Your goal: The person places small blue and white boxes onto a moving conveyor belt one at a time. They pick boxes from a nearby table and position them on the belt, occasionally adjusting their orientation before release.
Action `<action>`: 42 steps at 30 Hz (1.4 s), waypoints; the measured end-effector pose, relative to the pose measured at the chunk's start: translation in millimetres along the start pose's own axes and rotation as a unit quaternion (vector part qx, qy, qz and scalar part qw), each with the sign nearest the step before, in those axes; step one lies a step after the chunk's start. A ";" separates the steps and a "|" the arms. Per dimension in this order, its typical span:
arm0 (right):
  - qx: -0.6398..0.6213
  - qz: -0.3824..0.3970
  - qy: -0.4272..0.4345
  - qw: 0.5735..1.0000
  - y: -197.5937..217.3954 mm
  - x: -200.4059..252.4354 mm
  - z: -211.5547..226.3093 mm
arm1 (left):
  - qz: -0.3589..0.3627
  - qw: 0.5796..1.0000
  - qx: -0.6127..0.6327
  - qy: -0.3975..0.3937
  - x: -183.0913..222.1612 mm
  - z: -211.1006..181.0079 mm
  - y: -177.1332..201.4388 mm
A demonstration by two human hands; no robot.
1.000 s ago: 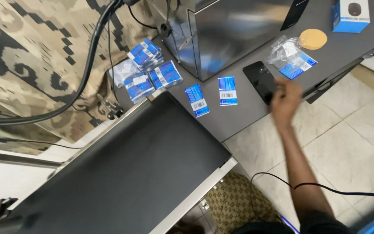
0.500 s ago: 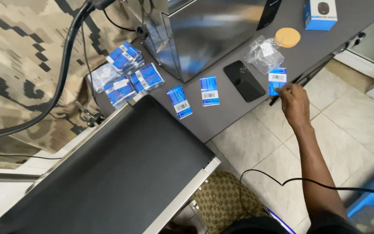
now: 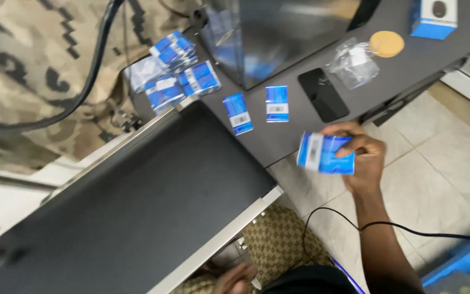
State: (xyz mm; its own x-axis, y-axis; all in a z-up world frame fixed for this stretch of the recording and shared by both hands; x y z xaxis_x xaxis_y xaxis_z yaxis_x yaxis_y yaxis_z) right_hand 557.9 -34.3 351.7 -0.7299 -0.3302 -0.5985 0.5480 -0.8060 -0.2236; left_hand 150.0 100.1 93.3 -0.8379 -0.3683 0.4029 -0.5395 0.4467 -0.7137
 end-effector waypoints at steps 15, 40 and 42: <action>-0.017 0.303 -0.210 0.930 -141.9 79.3 18.6 | -0.310 0.915 -0.042 -0.256 71.4 -140.0 -193.3; 0.043 0.353 -0.127 0.926 -175.9 88.9 50.2 | -0.220 0.857 -0.076 -0.460 96.0 -153.7 -187.6; 0.006 0.382 -0.003 0.924 -178.9 87.4 62.2 | -0.229 0.834 -0.108 -0.490 99.6 -159.1 -190.5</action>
State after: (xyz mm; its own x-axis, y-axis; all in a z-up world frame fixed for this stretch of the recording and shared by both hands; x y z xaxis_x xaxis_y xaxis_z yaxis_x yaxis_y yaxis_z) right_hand 370.6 50.5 387.3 -0.1336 -0.8076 -0.5744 0.9000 -0.3416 0.2709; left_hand 156.2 108.1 360.5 -0.1272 -0.9830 -0.1326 -0.8752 0.1741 -0.4514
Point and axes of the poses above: each hand's wrist, its own x-axis away from the middle knuckle, its own y-axis out of the back of the hand, z = x × y, the point moved 6 cm from there along -x, towards the middle knuckle, and after that the axes turned 4 degrees about -z, right-handed, at the moved point
